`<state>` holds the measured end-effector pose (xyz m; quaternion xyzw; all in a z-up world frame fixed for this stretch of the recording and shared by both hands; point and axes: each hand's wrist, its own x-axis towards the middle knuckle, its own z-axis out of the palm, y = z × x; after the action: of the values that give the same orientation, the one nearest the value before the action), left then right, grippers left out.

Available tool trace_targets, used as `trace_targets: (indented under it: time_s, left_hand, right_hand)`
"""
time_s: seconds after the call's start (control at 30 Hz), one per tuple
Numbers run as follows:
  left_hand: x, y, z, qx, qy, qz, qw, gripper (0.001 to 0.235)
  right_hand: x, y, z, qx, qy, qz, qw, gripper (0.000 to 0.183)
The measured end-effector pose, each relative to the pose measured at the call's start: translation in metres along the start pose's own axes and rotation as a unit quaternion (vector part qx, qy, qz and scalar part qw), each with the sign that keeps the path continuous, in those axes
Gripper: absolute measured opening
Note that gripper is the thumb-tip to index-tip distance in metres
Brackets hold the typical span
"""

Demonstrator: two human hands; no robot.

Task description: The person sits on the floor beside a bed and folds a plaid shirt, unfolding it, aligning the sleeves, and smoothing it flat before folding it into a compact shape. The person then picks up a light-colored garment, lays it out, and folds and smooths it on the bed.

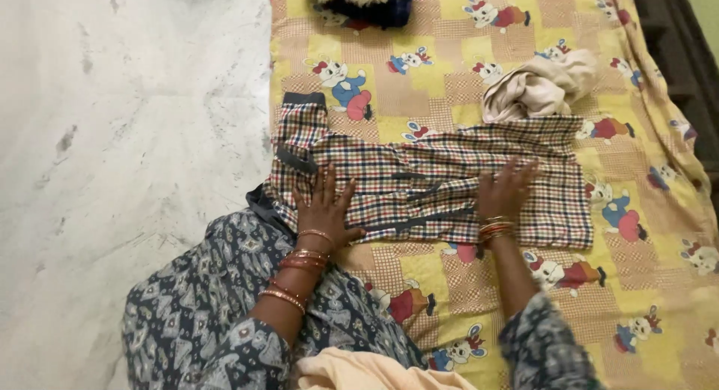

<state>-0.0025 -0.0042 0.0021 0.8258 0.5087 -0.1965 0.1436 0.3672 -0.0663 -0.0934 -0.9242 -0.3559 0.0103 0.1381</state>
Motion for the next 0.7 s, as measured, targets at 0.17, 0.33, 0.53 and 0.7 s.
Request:
trace_targets:
  time_s: [0.17,0.33,0.53,0.7]
  left_hand:
    - [0.046,-0.018,0.079,0.193,0.224,0.013,0.955,0.100]
    - [0.014,-0.016,0.036,0.111,0.125,0.022,0.986,0.097]
    - [0.000,-0.010,0.009,0.003,0.025,0.026,0.999,0.106]
    - [0.008,-0.008,0.015,0.035,0.044,0.035,0.998,0.106]
  right_hand:
    - [-0.174,-0.168,0.056,0.133,-0.085,-0.431,0.889,0.085]
    - [-0.149,-0.149,0.028,0.016,-0.133,-0.441,0.887,0.076]
    - [-0.043,-0.003,0.008,-0.064,-0.077,-0.337,0.936,0.073]
    - [0.016,0.085,-0.027,-0.085,-0.098,-0.177,0.976,0.073]
